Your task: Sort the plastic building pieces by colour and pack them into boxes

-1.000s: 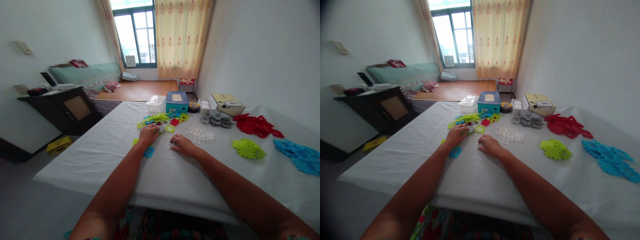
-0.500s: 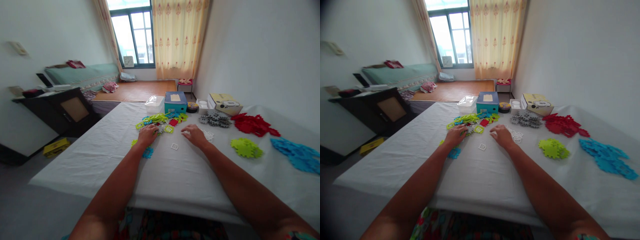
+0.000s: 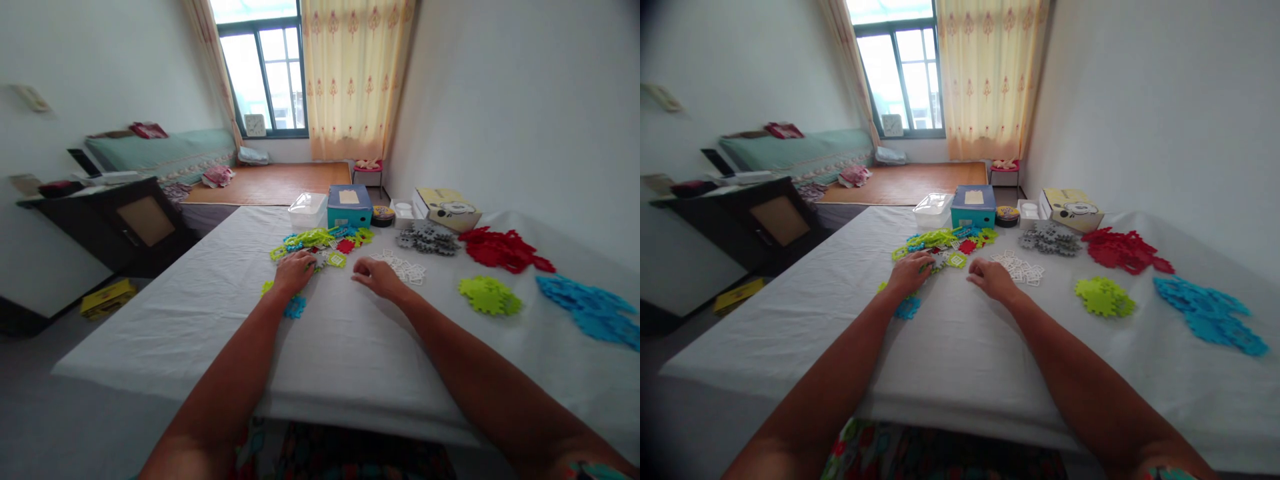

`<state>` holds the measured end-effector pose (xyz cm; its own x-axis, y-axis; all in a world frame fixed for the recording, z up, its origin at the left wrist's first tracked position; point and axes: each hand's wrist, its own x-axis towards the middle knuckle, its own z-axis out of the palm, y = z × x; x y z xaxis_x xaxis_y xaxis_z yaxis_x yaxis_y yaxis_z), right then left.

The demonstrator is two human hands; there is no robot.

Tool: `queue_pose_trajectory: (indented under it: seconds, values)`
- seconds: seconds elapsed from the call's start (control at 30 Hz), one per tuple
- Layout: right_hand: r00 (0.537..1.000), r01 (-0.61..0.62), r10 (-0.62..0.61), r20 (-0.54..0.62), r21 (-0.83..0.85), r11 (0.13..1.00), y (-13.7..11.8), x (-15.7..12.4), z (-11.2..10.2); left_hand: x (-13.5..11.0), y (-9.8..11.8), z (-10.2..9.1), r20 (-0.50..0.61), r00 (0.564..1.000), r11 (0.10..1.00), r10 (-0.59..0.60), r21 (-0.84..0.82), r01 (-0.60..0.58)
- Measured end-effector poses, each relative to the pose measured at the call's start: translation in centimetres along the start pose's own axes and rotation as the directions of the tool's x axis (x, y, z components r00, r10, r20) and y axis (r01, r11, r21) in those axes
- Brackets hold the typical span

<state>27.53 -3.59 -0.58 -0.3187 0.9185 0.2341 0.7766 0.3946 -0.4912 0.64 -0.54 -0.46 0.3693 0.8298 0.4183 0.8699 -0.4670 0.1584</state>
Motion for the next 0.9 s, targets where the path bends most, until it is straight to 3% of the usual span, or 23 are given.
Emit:
queue_pose_trajectory:
  seconds: [0.1, 0.17, 0.3, 0.43, 0.57, 0.73, 0.9]
  values:
    - [0.972, -0.105, 0.060, -0.228, -0.190, 0.976, 1.6, 0.4, -1.0, 0.0, -0.1, 0.0, 0.001, 1.000, 1.000, 0.001, 0.010, -0.001]
    - [0.961, -0.079, -0.002, -0.276, -0.283, 0.956, 1.9, 0.6, -0.6, 0.0, -0.1, 0.1, 0.000, 1.000, 1.000, 0.001, 0.010, -0.001]
    - [0.977, 0.150, -0.186, -0.105, -0.282, 0.948, 0.2, 1.5, 2.4, 0.0, 0.0, 0.2, 0.006, 1.000, 1.000, -0.003, 0.007, 0.003]
    - [0.977, 0.212, -0.214, 0.018, -0.239, 0.948, -1.2, 2.2, 4.3, -0.1, 0.0, 0.1, 0.003, 1.000, 1.000, -0.003, -0.001, 0.003]
    - [0.965, 0.260, -0.259, 0.030, -0.150, 0.954, -0.8, 1.7, 3.6, -0.1, 0.0, 0.1, 0.000, 1.000, 1.000, 0.002, -0.001, -0.002]
    - [0.966, 0.245, -0.249, -0.075, -0.057, 0.968, 0.0, 0.8, 2.9, 0.0, 0.0, 0.1, 0.003, 1.000, 1.000, 0.000, 0.003, 0.000]
    - [0.978, 0.205, -0.203, 0.047, -0.051, 0.977, 0.3, 0.7, 2.8, -0.1, 0.1, 0.0, 0.007, 1.000, 1.000, -0.005, 0.008, 0.005]
